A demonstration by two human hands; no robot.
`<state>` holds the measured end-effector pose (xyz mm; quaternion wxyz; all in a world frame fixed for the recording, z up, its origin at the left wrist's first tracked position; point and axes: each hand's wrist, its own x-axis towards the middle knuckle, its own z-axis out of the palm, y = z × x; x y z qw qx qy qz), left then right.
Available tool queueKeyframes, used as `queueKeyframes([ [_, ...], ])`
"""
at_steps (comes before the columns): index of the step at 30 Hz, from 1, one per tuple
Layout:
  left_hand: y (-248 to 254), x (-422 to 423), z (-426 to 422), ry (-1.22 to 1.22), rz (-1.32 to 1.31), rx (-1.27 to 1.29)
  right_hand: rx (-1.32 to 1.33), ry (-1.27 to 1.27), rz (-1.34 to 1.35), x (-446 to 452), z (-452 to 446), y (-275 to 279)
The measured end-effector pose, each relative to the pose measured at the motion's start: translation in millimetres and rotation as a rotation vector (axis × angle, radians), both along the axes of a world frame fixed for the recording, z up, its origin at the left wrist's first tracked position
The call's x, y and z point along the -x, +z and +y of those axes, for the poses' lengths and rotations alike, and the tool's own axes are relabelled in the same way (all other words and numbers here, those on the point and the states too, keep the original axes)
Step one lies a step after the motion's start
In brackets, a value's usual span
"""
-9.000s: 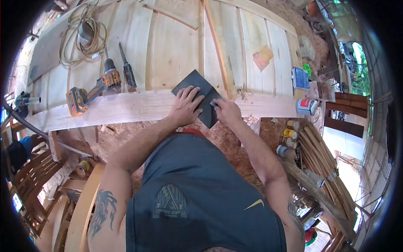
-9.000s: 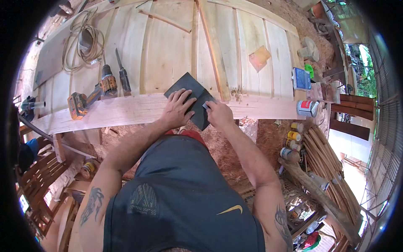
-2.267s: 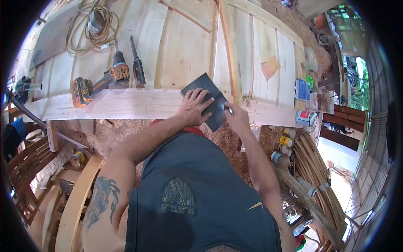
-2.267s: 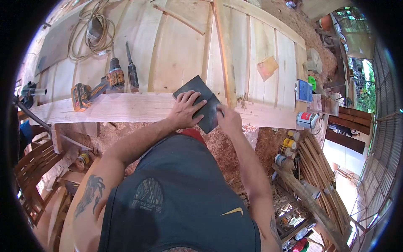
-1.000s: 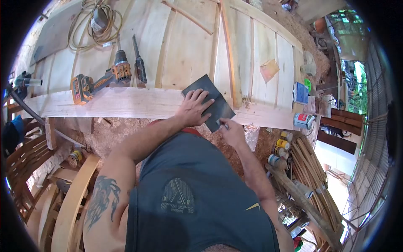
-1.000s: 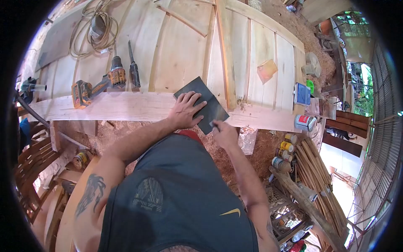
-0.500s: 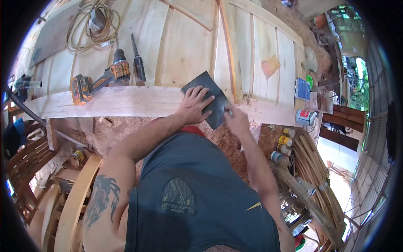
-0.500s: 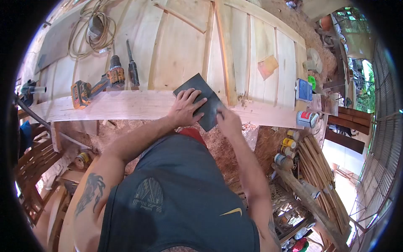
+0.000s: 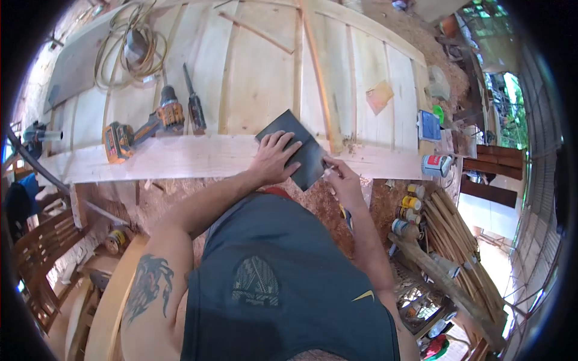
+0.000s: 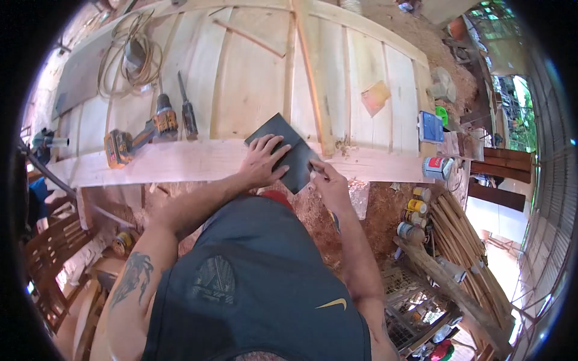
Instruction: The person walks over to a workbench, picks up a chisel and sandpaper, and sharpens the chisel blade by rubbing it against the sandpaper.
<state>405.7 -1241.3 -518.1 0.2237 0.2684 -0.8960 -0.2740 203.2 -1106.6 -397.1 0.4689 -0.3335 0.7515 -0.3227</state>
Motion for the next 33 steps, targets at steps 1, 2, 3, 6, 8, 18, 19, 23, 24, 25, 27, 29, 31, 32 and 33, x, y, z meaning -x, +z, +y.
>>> queueKeyframes([
  [1, 6.7, 2.7, -3.7, 0.021, 0.049, -0.017, 0.062, -0.066, -0.177, -0.3, -11.6, 19.4],
  [2, 17.0, 2.3, -5.4, 0.043, 0.095, -0.037, 0.124, -0.125, -0.357, -1.4, -19.5, 31.1],
  [3, 29.4, 1.4, -8.2, 0.069, 0.14, -0.059, 0.223, -0.174, -0.498, -5.1, -25.2, 34.0],
  [6, 72.4, 1.6, -21.8, 0.042, 0.354, -0.548, 0.347, -0.126, -0.87, -11.1, -33.5, 55.3],
  [8, 108.3, -1.6, -30.2, -0.098, 0.492, -1.108, 0.372, -0.013, -1.061, -10.9, -40.1, 64.7],
  [18, 193.4, -20.9, -27.9, -0.276, 0.701, -1.361, 0.45, 0.212, -1.286, -32.9, -64.1, 80.4],
  [19, 195.1, -21.5, -27.7, -0.268, 0.701, -1.36, 0.44, 0.208, -1.272, -33.1, -63.5, 80.4],
  [23, 205.1, -22.6, -28.9, -0.262, 0.714, -1.356, 0.386, 0.202, -1.274, -38.3, -63.5, 85.9],
  [24, 207.5, -23.0, -29.1, -0.267, 0.718, -1.359, 0.381, 0.19, -1.238, -38.8, -62.3, 83.8],
  [25, 208.8, -24.3, -29.3, -0.267, 0.711, -1.395, 0.375, 0.177, -1.202, -39.2, -60.5, 80.2],
  [27, 210.0, -26.9, -29.9, -0.271, 0.695, -1.468, 0.361, 0.17, -1.173, -41.2, -60.0, 82.7],
  [29, 208.6, -26.7, -28.8, -0.304, 0.75, -1.481, 0.344, 0.182, -1.188, -42.0, -59.9, 90.0],
  [31, 208.4, -28.2, -27.7, -0.316, 0.768, -1.478, 0.34, 0.205, -1.141, -39.6, -57.7, 86.4],
  [32, 209.4, -30.2, -27.1, -0.315, 0.756, -1.47, 0.338, 0.215, -1.118, -40.1, -57.0, 87.4],
  [33, 210.5, -31.7, -27.1, -0.314, 0.745, -1.462, 0.334, 0.212, -1.086, -40.6, -55.5, 90.3],
])
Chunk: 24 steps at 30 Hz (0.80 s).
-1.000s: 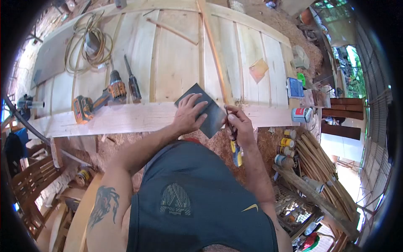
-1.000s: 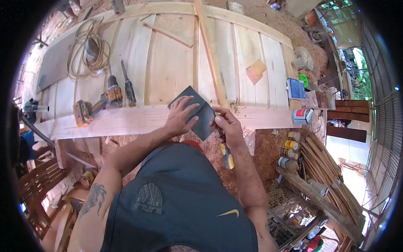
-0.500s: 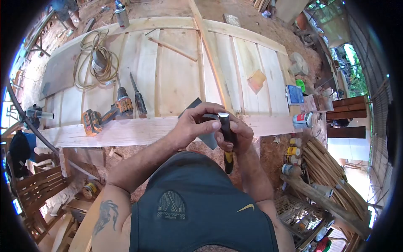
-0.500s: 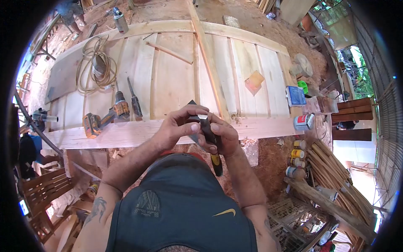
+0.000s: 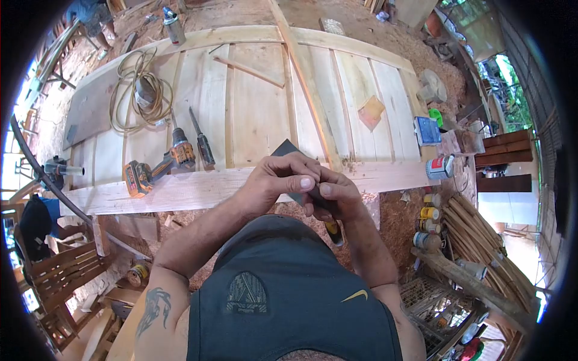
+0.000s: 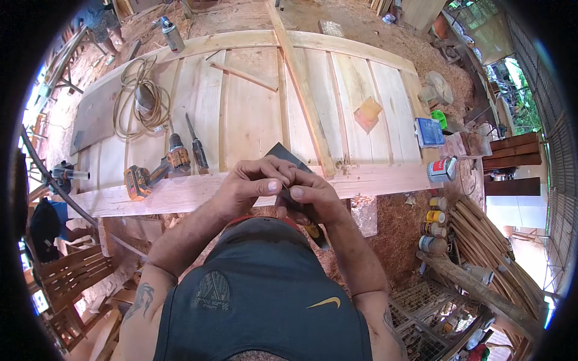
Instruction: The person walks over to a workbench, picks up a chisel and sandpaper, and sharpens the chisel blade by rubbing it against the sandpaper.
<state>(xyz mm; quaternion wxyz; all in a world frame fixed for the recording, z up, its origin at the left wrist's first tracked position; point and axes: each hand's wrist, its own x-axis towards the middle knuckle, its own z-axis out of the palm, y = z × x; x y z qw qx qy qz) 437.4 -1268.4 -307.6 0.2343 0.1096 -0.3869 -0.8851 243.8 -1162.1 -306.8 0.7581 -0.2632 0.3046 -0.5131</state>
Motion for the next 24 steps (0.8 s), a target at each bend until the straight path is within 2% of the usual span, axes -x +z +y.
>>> queueKeyframes([
  [6, 14.1, -8.9, -4.9, -0.021, -0.076, 0.056, -0.005, 0.016, 0.05, -1.6, 3.7, 10.8],
  [9, 1.6, -20.5, -35.8, 0.262, -0.247, 0.21, 0.001, 0.024, 0.044, -0.4, 3.9, 6.9],
  [11, -8.5, -28.8, -51.1, 0.45, -0.372, 0.415, -0.02, 0.005, 0.043, 3.1, 9.6, 7.0],
  [13, -39.1, -38.7, -64.9, 0.372, -0.379, 0.383, -0.006, 0.005, 0.03, 2.2, 8.1, 6.7],
  [17, -42.2, -29.5, -49.9, 0.389, -0.507, 0.4, 0.026, 0.038, 0.009, -2.0, -0.6, 10.8],
  [18, -42.2, -22.1, -40.0, 0.476, -0.456, 0.488, 0.031, 0.041, 0.003, -2.8, -1.9, 10.6],
  [21, -23.6, -18.9, -23.0, 0.429, -0.328, 0.346, 0.046, 0.057, -0.01, -5.0, -5.1, 9.8],
  [24, -18.0, -28.2, -16.0, 0.239, -0.239, 0.296, 0.062, 0.072, -0.003, -5.6, -7.2, 8.5],
])
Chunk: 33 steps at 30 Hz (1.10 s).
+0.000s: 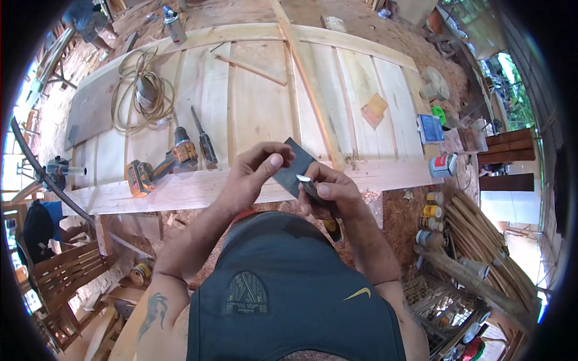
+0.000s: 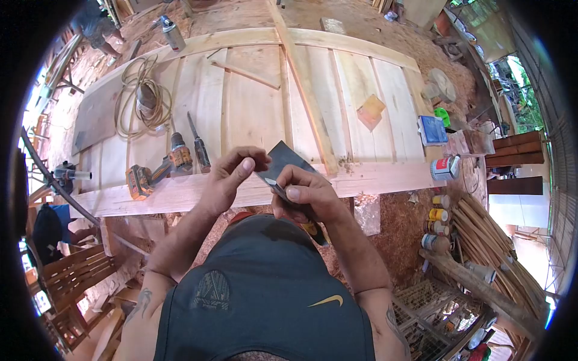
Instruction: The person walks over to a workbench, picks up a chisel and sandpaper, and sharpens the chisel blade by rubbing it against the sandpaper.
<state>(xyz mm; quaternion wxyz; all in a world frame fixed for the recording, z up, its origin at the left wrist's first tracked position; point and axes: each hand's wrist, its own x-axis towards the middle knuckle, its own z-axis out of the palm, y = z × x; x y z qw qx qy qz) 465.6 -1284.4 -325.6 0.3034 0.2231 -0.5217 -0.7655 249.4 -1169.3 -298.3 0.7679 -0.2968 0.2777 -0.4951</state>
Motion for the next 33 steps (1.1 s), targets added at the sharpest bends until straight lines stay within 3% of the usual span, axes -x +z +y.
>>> queueKeyframes([
  [5, 24.0, -7.6, 13.0, -0.166, 0.095, 0.093, -0.002, 0.003, 0.003, -0.3, 1.2, -0.6],
  [9, 22.9, -1.0, 14.3, -0.097, 0.1, 0.268, -0.016, 0.034, -0.026, -0.1, 1.3, 0.7],
  [14, 29.3, 1.6, 18.7, 0.028, 0.043, 0.219, -0.042, -0.036, 0.077, -6.8, 3.6, 16.4],
  [17, 30.4, 1.0, 19.3, 0.094, 0.043, 0.132, 0.13, -0.159, 0.306, -18.1, 6.6, 15.3],
  [24, 27.9, 0.5, 18.6, 0.194, 0.077, -0.034, 0.118, -0.186, 0.699, -25.8, 5.0, 26.5],
  [27, 17.1, 0.9, 4.7, 0.393, 0.238, -0.118, 0.056, -0.252, 0.665, -23.4, 5.7, 18.9],
  [31, 15.0, 3.9, 3.1, 0.517, 0.014, 0.147, 0.014, -0.275, 0.505, -24.4, 4.4, 19.8],
  [33, 14.9, 12.9, 10.8, 0.486, 0.046, 0.194, 0.033, -0.274, 0.472, -31.4, 1.1, 26.6],
])
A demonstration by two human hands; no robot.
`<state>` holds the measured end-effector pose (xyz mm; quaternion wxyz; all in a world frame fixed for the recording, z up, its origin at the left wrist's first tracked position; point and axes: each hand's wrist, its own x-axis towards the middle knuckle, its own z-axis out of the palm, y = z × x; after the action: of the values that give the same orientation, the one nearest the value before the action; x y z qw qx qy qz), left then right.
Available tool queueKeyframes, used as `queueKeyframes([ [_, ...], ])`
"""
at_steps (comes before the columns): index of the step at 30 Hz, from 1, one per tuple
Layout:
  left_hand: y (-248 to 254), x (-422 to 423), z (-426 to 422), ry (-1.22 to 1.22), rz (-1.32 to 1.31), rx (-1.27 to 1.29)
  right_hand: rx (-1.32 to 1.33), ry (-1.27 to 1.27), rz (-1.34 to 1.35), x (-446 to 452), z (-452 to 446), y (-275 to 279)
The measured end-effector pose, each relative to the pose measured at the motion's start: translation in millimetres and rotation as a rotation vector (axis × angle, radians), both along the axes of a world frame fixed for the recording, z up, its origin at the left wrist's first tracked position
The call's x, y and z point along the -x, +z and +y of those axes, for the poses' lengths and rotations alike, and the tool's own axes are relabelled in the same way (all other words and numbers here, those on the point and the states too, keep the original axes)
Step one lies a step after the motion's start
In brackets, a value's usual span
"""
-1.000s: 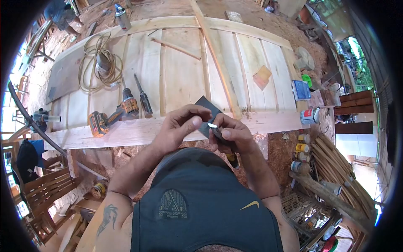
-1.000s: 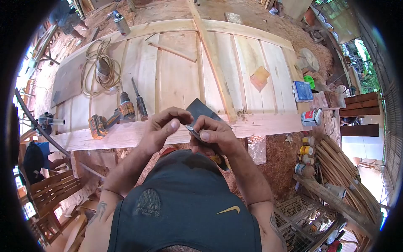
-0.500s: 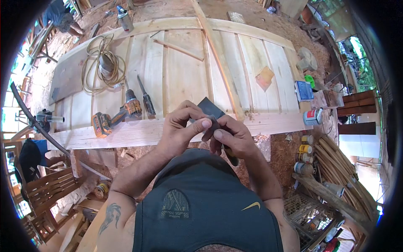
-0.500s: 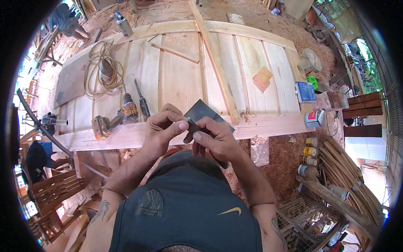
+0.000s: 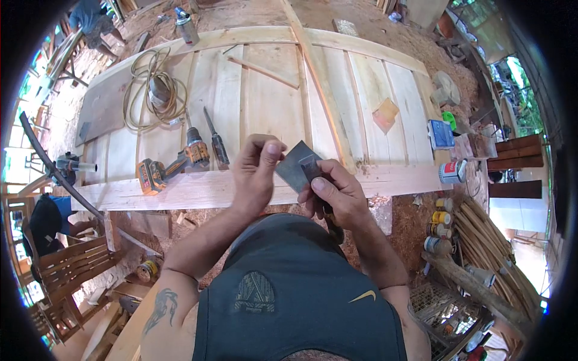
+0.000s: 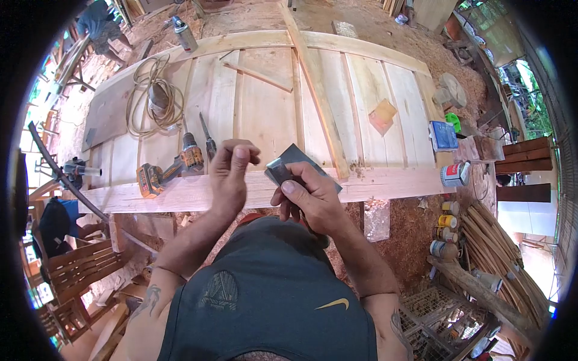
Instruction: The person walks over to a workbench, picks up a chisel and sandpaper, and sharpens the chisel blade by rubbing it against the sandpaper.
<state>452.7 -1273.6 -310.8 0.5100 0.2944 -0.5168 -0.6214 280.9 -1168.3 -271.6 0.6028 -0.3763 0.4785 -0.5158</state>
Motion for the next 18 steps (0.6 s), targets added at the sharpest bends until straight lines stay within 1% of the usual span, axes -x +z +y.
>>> queueKeyframes([
  [3, -2.6, 15.5, 7.5, -0.003, -0.015, 0.096, -0.005, 0.046, -0.034, -4.8, -5.4, 5.3],
  [6, -2.1, 22.3, 10.8, -0.045, 0.038, 0.075, 0.025, 0.033, -0.041, -7.5, -7.4, 9.5],
  [13, -1.3, 28.3, 9.4, 0.061, -0.016, 0.186, 0.058, 0.032, -0.071, -8.4, -7.9, 11.7],
  [16, 0.9, 23.8, 13.7, 0.022, -0.076, 0.192, 0.063, 0.036, -0.057, -8.2, -7.6, 10.5],
  [18, -0.2, 22.0, 15.4, 0.0, -0.066, 0.169, 0.051, 0.036, -0.058, -8.6, -6.5, 10.7],
])
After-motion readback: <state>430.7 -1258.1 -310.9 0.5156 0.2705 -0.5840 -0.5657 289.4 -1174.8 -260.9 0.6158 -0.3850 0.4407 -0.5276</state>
